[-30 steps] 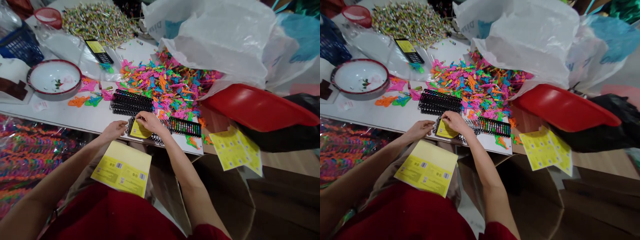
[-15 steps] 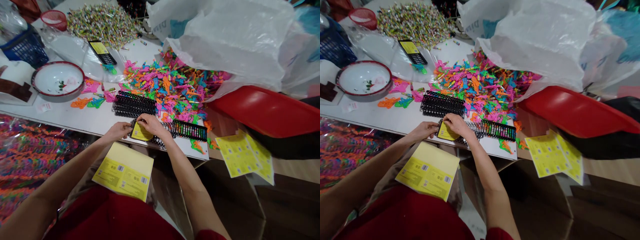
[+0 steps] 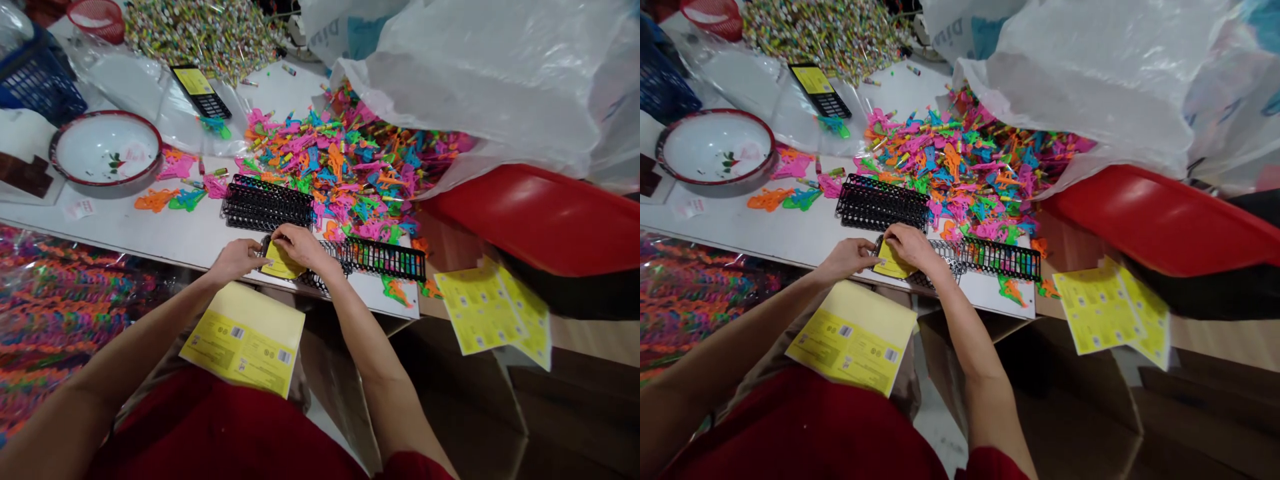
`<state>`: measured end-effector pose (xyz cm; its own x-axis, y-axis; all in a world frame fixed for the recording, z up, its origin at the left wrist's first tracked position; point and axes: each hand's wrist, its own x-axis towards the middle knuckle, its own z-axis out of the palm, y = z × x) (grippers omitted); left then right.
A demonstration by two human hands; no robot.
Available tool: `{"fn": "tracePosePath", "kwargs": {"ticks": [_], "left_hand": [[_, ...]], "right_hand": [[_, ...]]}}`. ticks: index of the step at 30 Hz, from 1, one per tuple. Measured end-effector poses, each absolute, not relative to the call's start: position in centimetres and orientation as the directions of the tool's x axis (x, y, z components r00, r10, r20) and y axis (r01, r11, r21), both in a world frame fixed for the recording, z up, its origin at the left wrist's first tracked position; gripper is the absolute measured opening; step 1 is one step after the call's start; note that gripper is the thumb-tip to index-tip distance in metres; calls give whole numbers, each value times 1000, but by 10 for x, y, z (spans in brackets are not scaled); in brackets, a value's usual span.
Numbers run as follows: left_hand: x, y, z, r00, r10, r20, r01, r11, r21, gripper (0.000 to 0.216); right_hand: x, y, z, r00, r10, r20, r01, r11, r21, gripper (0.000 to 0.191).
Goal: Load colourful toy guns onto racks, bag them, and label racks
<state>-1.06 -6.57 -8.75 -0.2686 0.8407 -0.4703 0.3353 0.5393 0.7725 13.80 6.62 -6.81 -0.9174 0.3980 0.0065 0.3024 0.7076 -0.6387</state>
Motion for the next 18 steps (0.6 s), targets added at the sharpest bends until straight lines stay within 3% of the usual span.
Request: {"fn": "tracePosePath", "kwargs": {"ticks": [6, 9, 14, 16, 18], "left_hand": [[-9, -63, -85, -335, 825, -455, 317, 553, 771, 31], [-7, -62, -87, -321, 824, -466, 230, 545, 806, 29], [-2, -66, -79, -203, 849, -487, 4, 499, 867, 37], [-2, -71, -72, -155, 855, -495, -110, 483, 869, 40], [-3, -75, -65, -123, 856, -502, -222, 470, 855, 44]], "right_hand": [[141, 60, -70, -911, 411, 9, 325, 732, -599, 17], [149, 51, -64, -868, 496, 30, 411, 750, -519, 24], [174, 9, -47, -570, 709, 415, 536, 704, -465, 31], [171, -25, -43, -478, 698, 533, 529, 713, -459, 31], [156, -63, -41, -563, 605, 563, 436, 796, -419, 29]]}}
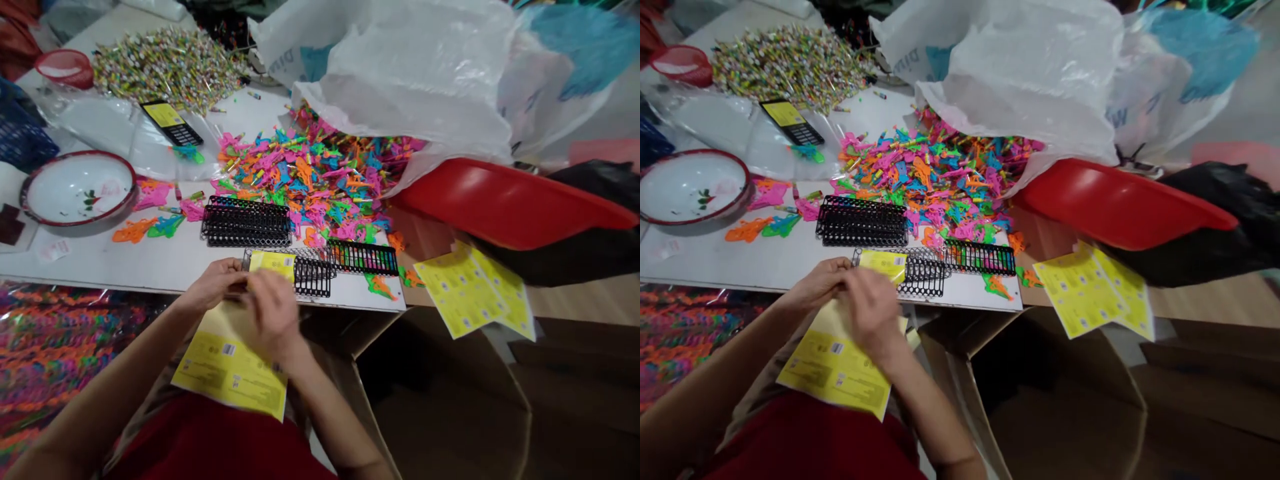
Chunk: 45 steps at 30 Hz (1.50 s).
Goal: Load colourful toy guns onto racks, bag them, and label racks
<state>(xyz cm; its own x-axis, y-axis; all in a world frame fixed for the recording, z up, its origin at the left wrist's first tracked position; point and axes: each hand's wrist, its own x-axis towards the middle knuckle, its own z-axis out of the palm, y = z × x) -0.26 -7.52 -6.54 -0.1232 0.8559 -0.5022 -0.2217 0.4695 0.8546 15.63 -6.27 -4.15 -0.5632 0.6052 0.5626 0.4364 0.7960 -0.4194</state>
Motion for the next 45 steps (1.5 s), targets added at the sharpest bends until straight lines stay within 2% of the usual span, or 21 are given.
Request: {"fn": "tracePosePath", "kwargs": {"ticks": [3, 5, 7, 10, 13, 17, 20, 24, 26, 28, 30, 32, 33, 35, 38, 40, 45], "left_hand": [[-5, -81, -56, -72, 838, -540, -374, 480, 794, 48], [-5, -85, -50, -68, 837, -543, -427, 467, 774, 48], [-3, -90, -44, -111, 854, -508, -452, 412, 791, 45], [2, -94, -36, -161, 881, -445, -447, 337, 829, 42], [7, -96, -30, -160, 894, -419, -444, 314, 840, 43], [10, -97, -26, -119, 905, -409, -480, 308, 821, 44], [11, -96, -27, -99, 912, -398, -555, 281, 783, 43], [10, -95, -34, -89, 906, -414, -620, 275, 735, 40], [8, -94, -41, -72, 901, -429, -599, 305, 740, 40], [5, -92, -51, -101, 885, -455, -552, 331, 766, 41], [1, -91, -63, -178, 850, -496, -512, 350, 784, 43], [-4, -90, -75, -232, 816, -530, -500, 368, 784, 44], [-6, -90, -79, -240, 806, -540, -500, 374, 781, 44], [-9, -88, -86, -240, 803, -546, -502, 379, 777, 43], [-11, -86, -89, -241, 804, -544, -506, 374, 777, 43], [-10, -86, -90, -238, 806, -543, -511, 371, 775, 44], [-7, -86, -91, -226, 810, -541, -522, 368, 769, 50]], "right_hand": [[127, -102, -40, -760, 360, 542, 214, 925, -313, 29], [119, -106, -35, -785, 304, 540, 165, 942, -291, 29], [126, -90, -24, -748, 381, 544, 228, 917, -328, 31], [155, -44, -6, -624, 587, 516, 437, 810, -392, 35], [184, -10, 0, -601, 659, 451, 502, 751, -428, 34], [200, -8, -11, -527, 671, 522, 405, 738, -540, 20], [200, -18, -14, -444, 654, 612, 330, 755, -567, 10], [202, -22, 0, -455, 593, 664, 173, 790, -588, 10], [205, -21, 10, -454, 624, 636, 77, 738, -670, 9], [211, -19, 18, -350, 711, 610, -59, 634, -771, 5], [217, -15, 24, -172, 833, 526, -207, 492, -846, 20], [221, -11, 23, -82, 923, 377, -262, 345, -901, 31], [221, -9, 20, -115, 949, 294, -226, 263, -938, 31], [216, -5, 7, -295, 949, 106, -36, 100, -994, 26], [197, 3, -23, -494, 857, -150, 306, 10, -952, 21], [184, 9, -42, -491, 854, -175, 411, 49, -910, 22], [170, 21, -61, -460, 881, -107, 509, 164, -845, 23]]}}
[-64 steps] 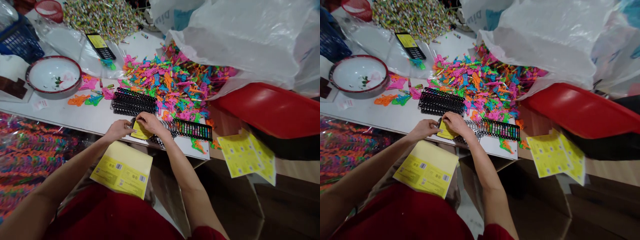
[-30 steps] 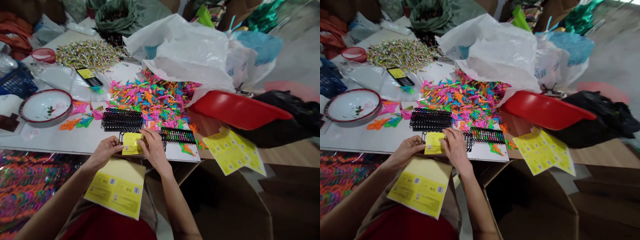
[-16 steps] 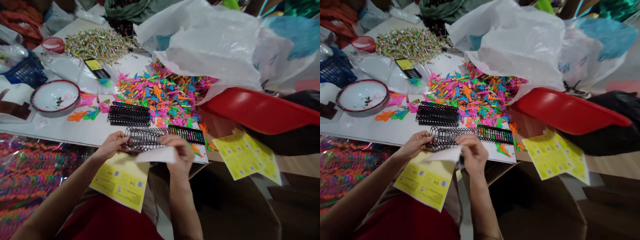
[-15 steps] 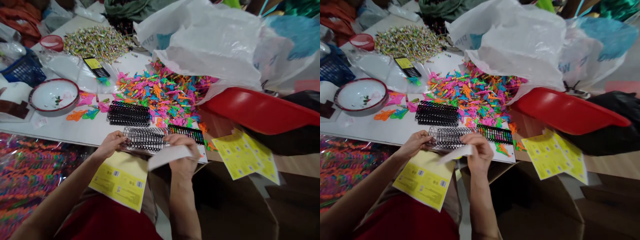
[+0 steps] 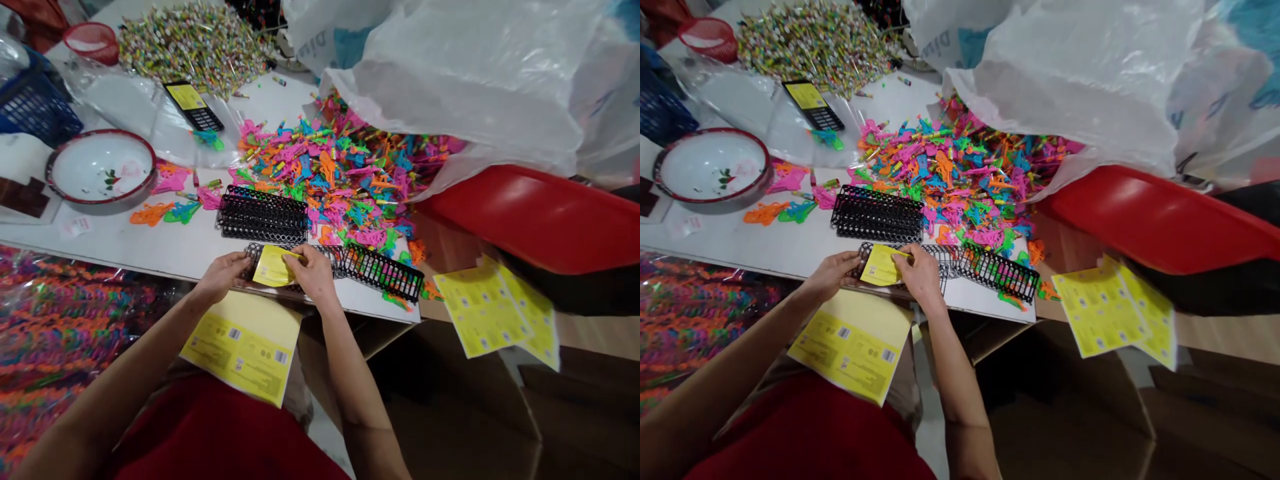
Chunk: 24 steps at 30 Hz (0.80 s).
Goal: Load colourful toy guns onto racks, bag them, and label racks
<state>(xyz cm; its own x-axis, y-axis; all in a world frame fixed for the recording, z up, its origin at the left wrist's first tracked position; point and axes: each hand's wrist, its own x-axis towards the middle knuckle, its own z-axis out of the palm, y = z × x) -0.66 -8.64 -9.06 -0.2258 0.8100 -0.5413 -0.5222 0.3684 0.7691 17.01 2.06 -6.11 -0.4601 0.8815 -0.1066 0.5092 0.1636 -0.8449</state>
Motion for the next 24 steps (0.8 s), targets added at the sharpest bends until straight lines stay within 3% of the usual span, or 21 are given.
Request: {"fn": "tracePosePath", "kwargs": {"ticks": [24], "left_hand": [[-2, -81, -90, -223, 797, -561, -504, 399, 766, 53]], "right_hand": [[158, 31, -68, -500, 853, -152, 615, 227, -755, 15]]}}
